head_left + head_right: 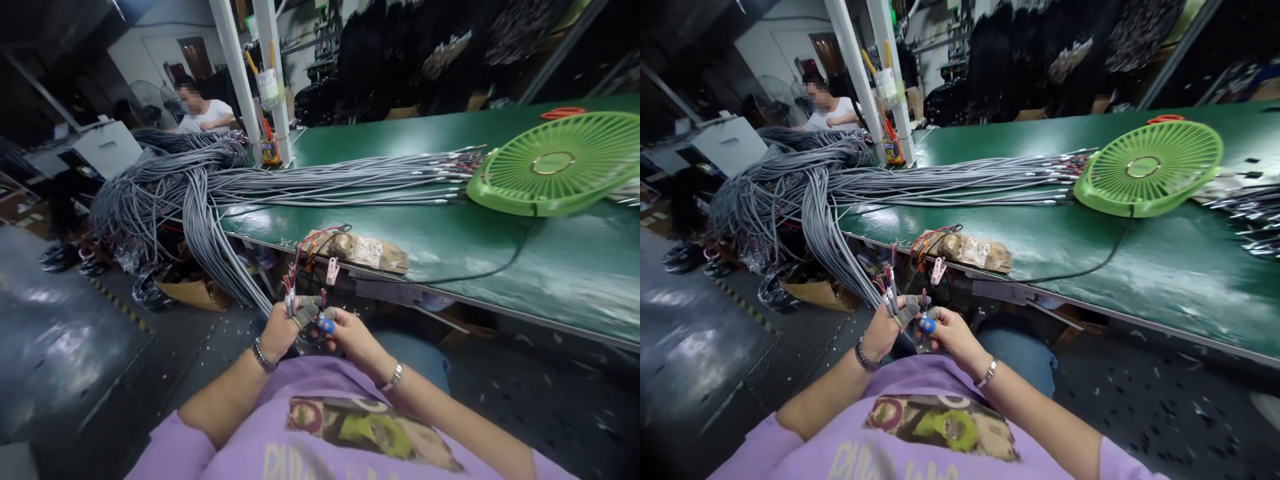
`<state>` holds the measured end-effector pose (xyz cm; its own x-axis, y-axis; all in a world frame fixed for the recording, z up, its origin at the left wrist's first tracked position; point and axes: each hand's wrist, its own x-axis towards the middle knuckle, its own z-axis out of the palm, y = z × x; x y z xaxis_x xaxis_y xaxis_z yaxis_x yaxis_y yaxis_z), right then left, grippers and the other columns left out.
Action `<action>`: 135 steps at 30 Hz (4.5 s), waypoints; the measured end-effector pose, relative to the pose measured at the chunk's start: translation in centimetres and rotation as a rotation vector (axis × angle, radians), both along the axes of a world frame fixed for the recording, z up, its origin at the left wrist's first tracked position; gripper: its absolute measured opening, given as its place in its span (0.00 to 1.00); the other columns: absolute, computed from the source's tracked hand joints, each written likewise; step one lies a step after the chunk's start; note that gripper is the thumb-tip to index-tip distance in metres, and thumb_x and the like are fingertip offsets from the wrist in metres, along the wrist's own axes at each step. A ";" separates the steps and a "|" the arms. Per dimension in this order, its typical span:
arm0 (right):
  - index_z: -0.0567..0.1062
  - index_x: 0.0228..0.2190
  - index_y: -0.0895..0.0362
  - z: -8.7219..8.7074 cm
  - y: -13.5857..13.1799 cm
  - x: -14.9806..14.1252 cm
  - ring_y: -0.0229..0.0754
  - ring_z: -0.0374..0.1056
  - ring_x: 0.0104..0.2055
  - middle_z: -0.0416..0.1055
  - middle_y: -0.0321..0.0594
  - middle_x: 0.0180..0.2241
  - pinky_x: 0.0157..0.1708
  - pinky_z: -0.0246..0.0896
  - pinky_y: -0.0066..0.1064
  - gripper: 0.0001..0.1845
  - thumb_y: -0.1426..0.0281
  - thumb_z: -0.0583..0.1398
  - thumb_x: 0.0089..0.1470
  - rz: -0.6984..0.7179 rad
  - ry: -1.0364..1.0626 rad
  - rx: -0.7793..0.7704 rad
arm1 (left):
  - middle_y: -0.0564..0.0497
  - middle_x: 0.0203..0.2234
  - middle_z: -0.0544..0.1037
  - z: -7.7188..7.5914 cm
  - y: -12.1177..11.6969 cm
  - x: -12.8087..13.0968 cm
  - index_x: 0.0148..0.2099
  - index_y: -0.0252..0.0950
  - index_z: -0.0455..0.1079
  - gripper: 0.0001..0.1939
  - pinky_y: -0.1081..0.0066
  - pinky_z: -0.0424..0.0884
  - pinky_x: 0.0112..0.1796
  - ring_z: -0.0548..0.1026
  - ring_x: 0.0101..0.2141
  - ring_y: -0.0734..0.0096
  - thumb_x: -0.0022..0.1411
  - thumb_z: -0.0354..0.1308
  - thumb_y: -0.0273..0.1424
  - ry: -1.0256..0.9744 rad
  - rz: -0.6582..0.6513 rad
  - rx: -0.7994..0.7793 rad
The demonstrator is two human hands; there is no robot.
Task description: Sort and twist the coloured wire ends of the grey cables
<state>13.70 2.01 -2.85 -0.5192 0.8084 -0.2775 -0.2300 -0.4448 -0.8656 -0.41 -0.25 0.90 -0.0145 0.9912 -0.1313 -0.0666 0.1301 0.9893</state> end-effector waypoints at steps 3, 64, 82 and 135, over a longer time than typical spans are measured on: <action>0.68 0.22 0.58 -0.1 -0.1 0.0 0.29 0.55 0.15 0.71 0.34 0.18 0.17 0.48 0.24 0.26 0.53 0.72 0.31 0.059 0.012 -0.021 | 0.52 0.19 0.73 0.3 0.1 0.2 0.39 0.30 0.77 0.30 0.76 0.63 0.17 0.64 0.16 0.79 0.45 0.66 0.52 -0.044 -0.065 -0.052; 0.68 0.22 0.56 2.1 1.1 0.8 0.35 0.56 0.23 0.65 0.32 0.20 0.25 0.56 0.29 0.23 0.48 0.64 0.42 -0.081 -0.148 0.294 | 0.52 0.13 0.71 -1.4 -0.9 0.1 0.20 0.34 0.67 0.25 0.75 0.65 0.19 0.67 0.15 0.76 0.47 0.64 0.52 0.059 0.052 -0.060; 0.70 0.23 0.56 2.1 1.6 0.0 0.35 0.61 0.20 0.69 0.33 0.18 0.23 0.58 0.29 0.23 0.50 0.67 0.39 -0.018 -0.081 0.180 | 0.54 0.11 0.69 -0.6 -0.3 -0.1 0.19 0.35 0.65 0.24 0.75 0.64 0.19 0.66 0.15 0.76 0.45 0.65 0.50 0.150 -0.064 -0.116; 0.69 0.19 0.56 1.7 4.7 -0.7 0.36 0.55 0.22 0.61 0.32 0.17 0.26 0.56 0.30 0.31 0.39 0.59 0.43 -0.278 -0.005 0.193 | 0.54 0.07 0.65 0.2 4.1 -1.1 0.19 0.31 0.70 0.25 0.75 0.51 0.13 0.58 0.09 0.79 0.37 0.70 0.50 -0.109 -0.404 -0.305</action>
<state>12.96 6.73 -1.16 -0.2708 0.9567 -0.1072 -0.3154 -0.1933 -0.9290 -1.48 3.82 1.13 0.3916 0.8313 -0.3946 -0.0524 0.4482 0.8924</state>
